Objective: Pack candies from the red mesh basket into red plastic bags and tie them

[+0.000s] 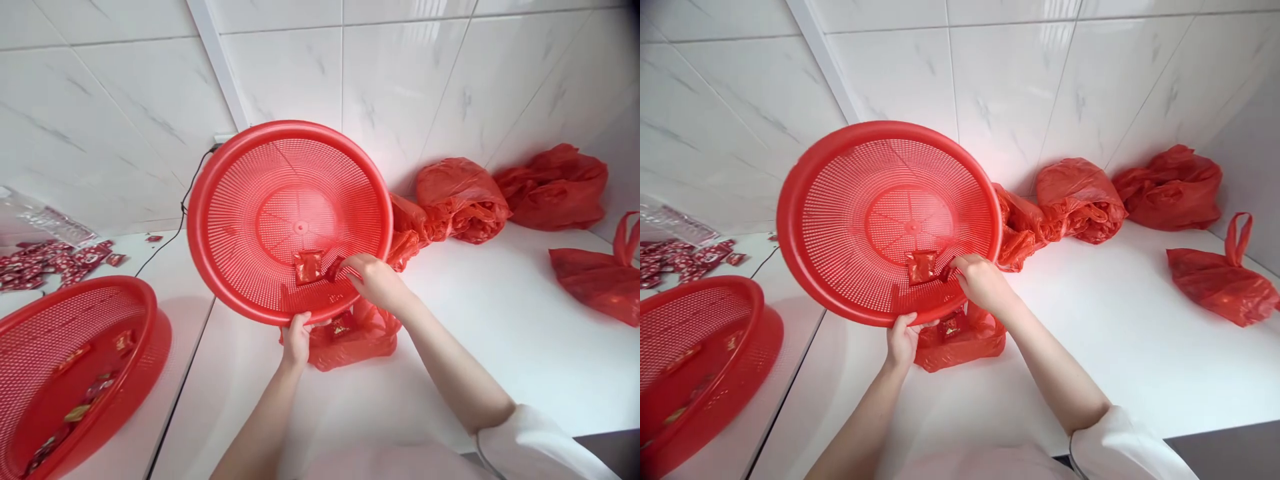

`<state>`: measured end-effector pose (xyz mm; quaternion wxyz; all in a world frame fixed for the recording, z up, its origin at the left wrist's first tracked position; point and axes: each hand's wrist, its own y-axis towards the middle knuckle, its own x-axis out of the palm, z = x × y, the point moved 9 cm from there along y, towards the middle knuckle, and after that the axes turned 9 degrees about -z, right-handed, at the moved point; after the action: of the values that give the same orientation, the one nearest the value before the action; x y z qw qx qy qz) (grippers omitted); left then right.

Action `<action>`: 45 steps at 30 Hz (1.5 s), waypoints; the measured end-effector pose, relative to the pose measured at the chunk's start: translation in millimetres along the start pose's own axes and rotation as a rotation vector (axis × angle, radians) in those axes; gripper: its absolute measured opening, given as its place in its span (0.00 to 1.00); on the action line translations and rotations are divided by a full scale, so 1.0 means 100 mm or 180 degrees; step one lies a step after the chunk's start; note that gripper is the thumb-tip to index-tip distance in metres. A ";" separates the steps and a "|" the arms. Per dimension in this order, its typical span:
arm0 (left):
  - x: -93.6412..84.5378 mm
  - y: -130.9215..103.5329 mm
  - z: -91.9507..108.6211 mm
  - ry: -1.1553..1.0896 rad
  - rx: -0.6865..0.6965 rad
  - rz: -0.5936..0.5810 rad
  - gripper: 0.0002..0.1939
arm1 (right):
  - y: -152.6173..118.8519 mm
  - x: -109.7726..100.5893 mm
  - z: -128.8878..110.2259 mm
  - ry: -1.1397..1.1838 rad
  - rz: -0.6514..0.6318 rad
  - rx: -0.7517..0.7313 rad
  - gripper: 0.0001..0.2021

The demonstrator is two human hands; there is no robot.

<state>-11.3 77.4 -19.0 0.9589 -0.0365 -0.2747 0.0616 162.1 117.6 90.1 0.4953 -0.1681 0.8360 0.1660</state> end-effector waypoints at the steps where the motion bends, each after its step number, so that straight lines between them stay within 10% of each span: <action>1: 0.04 -0.02 -0.05 0.0035 -0.0075 -0.0111 0.14 | 0.01 0.06 0.02 -0.0324 -0.0029 0.0081 0.17; 7: 0.10 -0.07 -0.23 0.0255 -0.0320 -0.0462 0.10 | 0.04 0.43 0.22 -0.0799 -0.0798 0.0398 0.12; 23: -0.11 0.11 0.16 -0.0016 0.0089 0.0083 0.13 | -0.08 0.01 0.01 0.1847 -0.1005 -0.0335 0.23; 31: -0.23 0.17 0.22 -0.0063 0.0148 0.0285 0.09 | -0.14 -0.21 0.48 0.0222 -0.0334 0.0972 0.13; 37: -0.03 0.09 0.10 0.0046 -0.0008 -0.0111 0.15 | -0.14 -0.42 0.21 0.0574 0.0498 0.0276 0.11; 45: 0.26 -0.16 -0.29 0.0289 -0.0508 -0.0860 0.18 | -0.04 0.16 -0.14 0.0009 -0.0016 0.0140 0.31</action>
<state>27.3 64.4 -28.6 0.9639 -0.0780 -0.2375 -0.0916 145.3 106.2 81.7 0.4981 -0.1595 0.8397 0.1460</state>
